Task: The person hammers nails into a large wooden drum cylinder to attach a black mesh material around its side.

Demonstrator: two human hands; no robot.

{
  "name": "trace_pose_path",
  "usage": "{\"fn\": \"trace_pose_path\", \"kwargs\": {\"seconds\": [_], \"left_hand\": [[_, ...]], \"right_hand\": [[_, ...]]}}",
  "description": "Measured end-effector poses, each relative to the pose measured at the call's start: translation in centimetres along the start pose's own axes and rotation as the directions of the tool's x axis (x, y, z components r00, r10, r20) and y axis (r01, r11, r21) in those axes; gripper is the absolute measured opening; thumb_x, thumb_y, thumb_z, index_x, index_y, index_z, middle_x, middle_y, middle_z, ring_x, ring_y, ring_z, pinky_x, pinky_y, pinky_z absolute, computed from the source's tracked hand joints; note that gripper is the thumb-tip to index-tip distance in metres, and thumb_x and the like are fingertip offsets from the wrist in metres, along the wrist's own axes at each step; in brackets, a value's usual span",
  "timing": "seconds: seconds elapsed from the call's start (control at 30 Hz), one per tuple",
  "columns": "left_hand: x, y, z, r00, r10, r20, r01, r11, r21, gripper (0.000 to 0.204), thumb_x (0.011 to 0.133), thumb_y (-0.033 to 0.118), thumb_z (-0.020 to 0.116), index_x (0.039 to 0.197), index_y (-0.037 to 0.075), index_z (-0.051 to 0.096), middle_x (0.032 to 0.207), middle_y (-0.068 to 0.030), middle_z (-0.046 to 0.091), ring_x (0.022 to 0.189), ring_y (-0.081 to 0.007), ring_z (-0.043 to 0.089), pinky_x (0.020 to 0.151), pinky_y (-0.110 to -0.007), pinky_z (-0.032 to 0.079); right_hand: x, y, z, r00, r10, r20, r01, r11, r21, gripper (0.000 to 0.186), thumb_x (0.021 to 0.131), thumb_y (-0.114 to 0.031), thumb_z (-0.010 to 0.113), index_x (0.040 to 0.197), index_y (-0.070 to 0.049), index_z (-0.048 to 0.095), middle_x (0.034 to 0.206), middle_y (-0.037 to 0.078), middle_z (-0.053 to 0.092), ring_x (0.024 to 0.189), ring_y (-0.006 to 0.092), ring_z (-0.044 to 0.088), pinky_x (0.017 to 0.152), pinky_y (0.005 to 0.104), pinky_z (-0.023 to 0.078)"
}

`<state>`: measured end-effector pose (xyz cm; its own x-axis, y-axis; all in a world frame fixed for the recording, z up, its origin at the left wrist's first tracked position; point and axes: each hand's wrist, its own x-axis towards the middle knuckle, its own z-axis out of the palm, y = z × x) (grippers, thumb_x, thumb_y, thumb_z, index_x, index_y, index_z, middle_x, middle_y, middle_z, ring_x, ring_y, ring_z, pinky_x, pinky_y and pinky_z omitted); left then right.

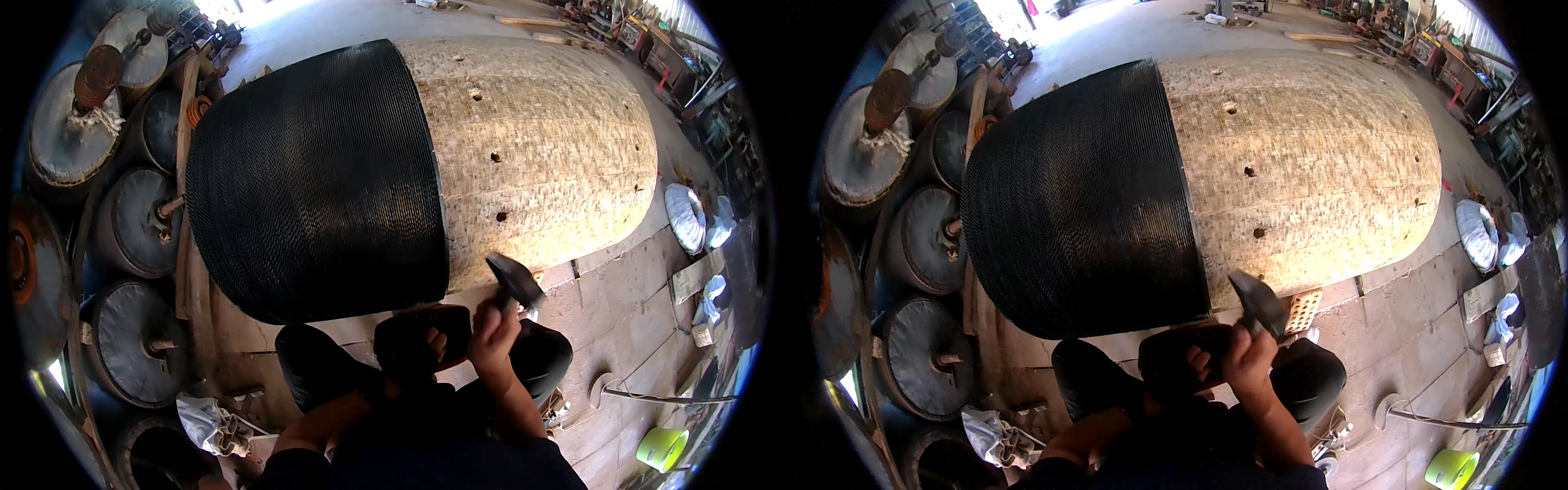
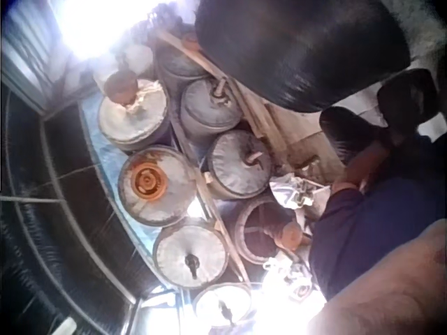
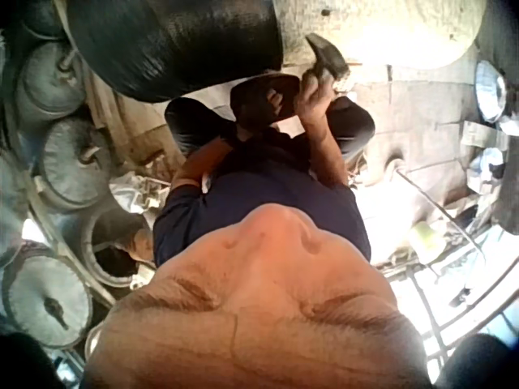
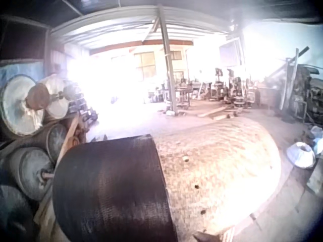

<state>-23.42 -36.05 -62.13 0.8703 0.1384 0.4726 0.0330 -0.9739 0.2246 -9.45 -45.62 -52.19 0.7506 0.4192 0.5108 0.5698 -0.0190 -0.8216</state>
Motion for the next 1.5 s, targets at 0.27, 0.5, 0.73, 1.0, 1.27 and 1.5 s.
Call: {"fn": "trace_pose_path", "kwargs": {"seconds": [0.27,0.5,0.73,1.0,1.27,1.5], "left_hand": [[0.7,-0.2,0.9,0.978,-0.013,0.209,0.016,1.000,-0.011,0.018,0.091,0.020,0.058,0.100,0.006,0.064,0.103,-0.0115,0.063,0.101,-0.0290,0.061,0.087,-0.043,0.050],[1.0,0.9,0.3,0.992,-0.118,0.047,0.118,0.993,0.008,0.020,0.093,0.017,0.059,0.098,0.001,0.070,0.101,-0.0171,0.067,0.103,-0.0324,0.063,0.091,-0.046,0.052],[0.8,0.8,0.3,0.982,-0.132,0.138,0.124,0.990,0.062,0.019,0.093,0.016,0.059,0.097,0.001,0.069,0.099,-0.0164,0.067,0.100,-0.0323,0.064,0.088,-0.047,0.053],[1.7,0.7,-1.4,0.977,0.057,0.204,-0.100,0.974,0.205,0.018,0.090,0.014,0.059,0.098,0.001,0.068,0.102,-0.0145,0.067,0.098,-0.0297,0.065,0.082,-0.042,0.054],[2.7,0.9,-2.2,0.964,-0.148,0.219,0.118,0.982,0.144,0.018,0.094,0.016,0.057,0.099,0.002,0.066,0.102,-0.0157,0.067,0.095,-0.0315,0.065,0.083,-0.043,0.054],[1.9,0.4,-2.6,0.992,-0.116,0.050,0.119,0.992,-0.046,0.020,0.096,0.024,0.061,0.100,0.004,0.066,0.098,-0.0170,0.068,0.091,-0.0311,0.068,0.078,-0.045,0.055]], "right_hand": [[-0.2,-1.4,-0.3,0.998,0.016,-0.054,-0.007,0.987,0.159,0.023,0.103,-0.017,0.049,0.094,0.004,0.055,0.070,0.017,0.059,0.055,0.0272,0.056,0.053,0.0389,0.046],[1.7,-0.9,0.7,0.970,0.182,0.162,-0.148,0.968,-0.200,0.026,0.106,-0.020,0.046,0.098,0.003,0.053,0.067,0.009,0.055,0.060,0.0157,0.056,0.051,0.0351,0.040],[-0.1,0.0,0.3,0.997,0.047,0.066,-0.045,0.999,-0.026,0.015,0.102,-0.013,0.051,0.099,0.002,0.052,0.068,0.020,0.059,0.062,0.0348,0.062,0.054,0.0406,0.046],[0.5,-3.2,-0.2,0.997,0.001,-0.076,0.012,0.986,0.164,0.029,0.104,-0.018,0.046,0.086,0.003,0.056,0.064,0.009,0.054,0.057,0.0204,0.056,0.051,0.0363,0.043],[-0.2,-0.7,0.2,0.983,0.153,0.105,-0.147,0.987,-0.061,0.020,0.105,-0.017,0.049,0.099,0.002,0.053,0.070,0.016,0.057,0.058,0.0285,0.056,0.051,0.0381,0.042],[1.5,0.1,1.4,0.966,0.198,0.164,-0.092,0.862,-0.498,0.024,0.106,-0.021,0.049,0.101,0.002,0.050,0.067,0.012,0.057,0.059,0.0229,0.058,0.052,0.0384,0.045]]}}
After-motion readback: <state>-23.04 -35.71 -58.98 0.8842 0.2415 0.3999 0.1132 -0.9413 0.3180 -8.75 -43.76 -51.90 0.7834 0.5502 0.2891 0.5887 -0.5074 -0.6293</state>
